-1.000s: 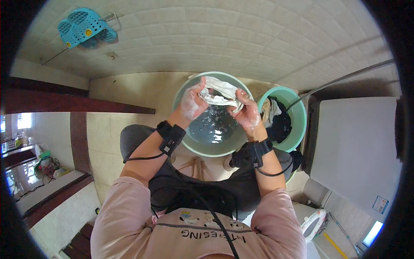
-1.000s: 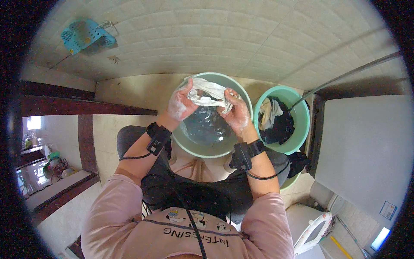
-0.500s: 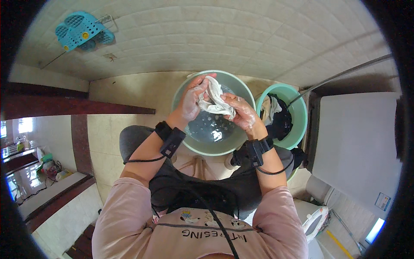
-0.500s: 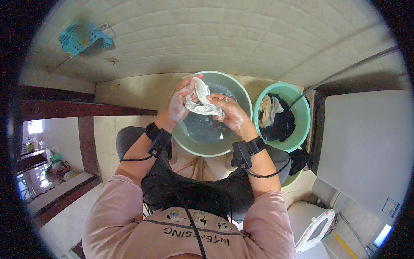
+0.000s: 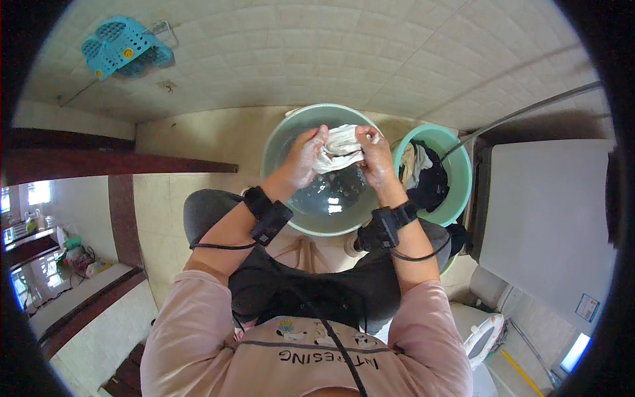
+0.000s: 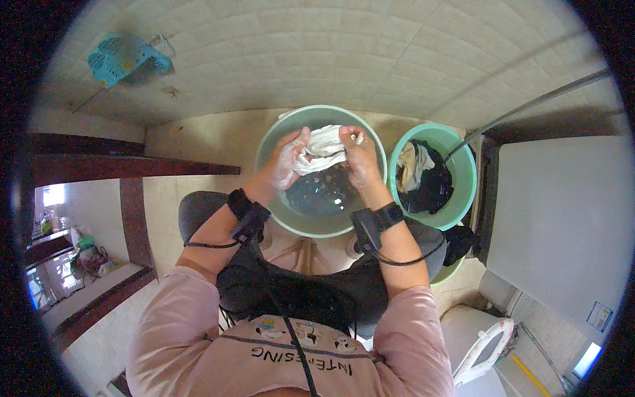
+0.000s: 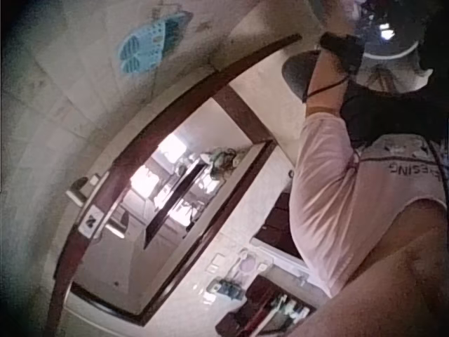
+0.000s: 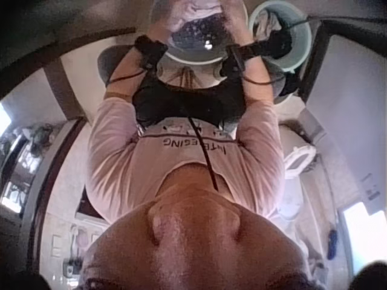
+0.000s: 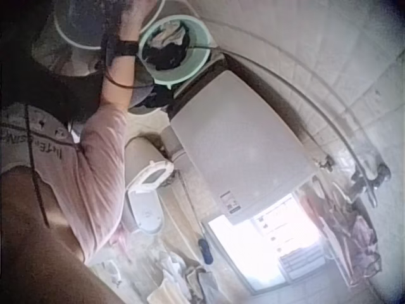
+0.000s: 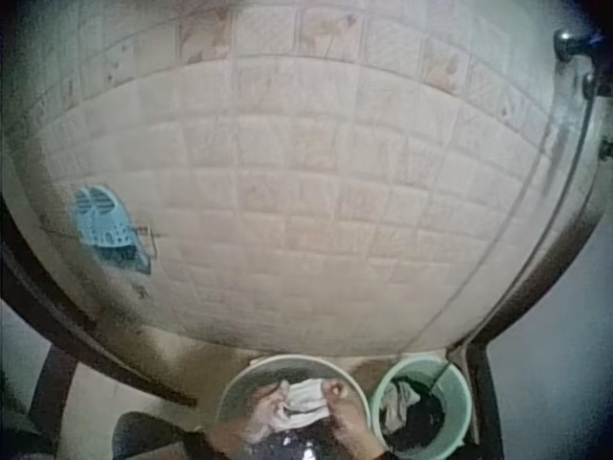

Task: The person hand-washes a white cloth and a dark garment in a bucket of soapy water by rubbing and squeezing the fabric.

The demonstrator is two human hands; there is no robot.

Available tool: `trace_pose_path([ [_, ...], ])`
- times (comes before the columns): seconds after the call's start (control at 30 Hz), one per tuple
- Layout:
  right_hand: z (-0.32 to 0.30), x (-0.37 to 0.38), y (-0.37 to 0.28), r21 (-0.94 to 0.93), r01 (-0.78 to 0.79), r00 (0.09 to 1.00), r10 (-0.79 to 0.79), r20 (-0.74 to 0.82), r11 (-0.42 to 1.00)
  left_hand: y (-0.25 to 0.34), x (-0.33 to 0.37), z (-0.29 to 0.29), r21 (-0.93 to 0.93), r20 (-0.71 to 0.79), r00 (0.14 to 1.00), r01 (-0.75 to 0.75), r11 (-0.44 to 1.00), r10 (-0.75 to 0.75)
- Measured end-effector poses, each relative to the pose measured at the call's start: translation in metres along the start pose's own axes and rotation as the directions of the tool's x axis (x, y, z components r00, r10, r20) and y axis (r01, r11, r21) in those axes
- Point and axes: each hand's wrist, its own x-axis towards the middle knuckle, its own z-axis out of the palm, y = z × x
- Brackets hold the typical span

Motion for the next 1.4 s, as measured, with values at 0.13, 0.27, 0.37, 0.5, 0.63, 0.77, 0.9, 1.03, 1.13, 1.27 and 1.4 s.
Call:
trace_pose_path([
  [0.13,0.040,-0.015,0.028,-0.883,0.324,0.845,-0.523,0.109,0.340,-0.036,0.006,-0.025,0.042,-0.255,0.967,-0.006,0.999,0.017],
  [0.27,0.076,-0.049,0.008,-0.839,0.543,0.686,-0.556,0.469,-0.038,-0.046,-0.023,-0.011,-0.366,0.006,0.998,0.067,0.928,-0.070],
  [0.37,0.048,-0.014,0.001,-0.988,0.107,0.845,-0.533,0.032,0.110,-0.050,-0.031,0.001,-0.292,0.037,0.980,0.196,0.936,-0.194],
  [0.5,0.073,-0.046,0.029,-0.889,0.454,0.715,-0.616,0.330,0.051,-0.034,-0.021,-0.006,-0.236,-0.056,0.997,0.043,0.971,-0.058],
  [0.63,0.046,-0.019,0.005,-0.962,0.210,0.853,-0.514,0.091,0.177,-0.050,-0.025,0.009,-0.203,-0.135,0.973,0.157,0.967,-0.186],
  [0.77,0.064,-0.042,0.039,-0.977,0.209,0.843,-0.512,0.162,0.035,-0.043,-0.016,-0.041,-0.383,0.368,0.929,0.180,0.906,-0.030],
  [0.9,0.053,-0.034,0.036,-0.960,0.263,0.817,-0.551,0.171,0.093,-0.057,-0.014,-0.030,-0.296,0.087,0.965,0.262,0.919,-0.247],
  [1.03,0.059,-0.029,0.031,-0.980,0.160,0.864,-0.497,0.082,0.118,-0.067,-0.010,-0.039,-0.289,-0.007,0.976,0.206,0.935,-0.218],
  [1.13,0.062,-0.049,0.044,-0.938,0.347,0.796,-0.526,0.300,-0.011,-0.049,-0.022,-0.023,-0.171,-0.093,0.993,0.053,0.984,-0.069],
  [1.27,0.013,0.001,0.018,-0.998,0.019,0.890,-0.455,-0.009,0.058,-0.049,-0.031,0.007,-0.246,0.142,0.958,0.278,0.928,-0.250],
  [1.4,-0.018,0.015,0.033,-0.539,0.130,0.941,-0.275,-0.197,0.832,0.002,-0.023,0.041,-0.332,-0.182,0.951,0.180,0.926,-0.250],
])
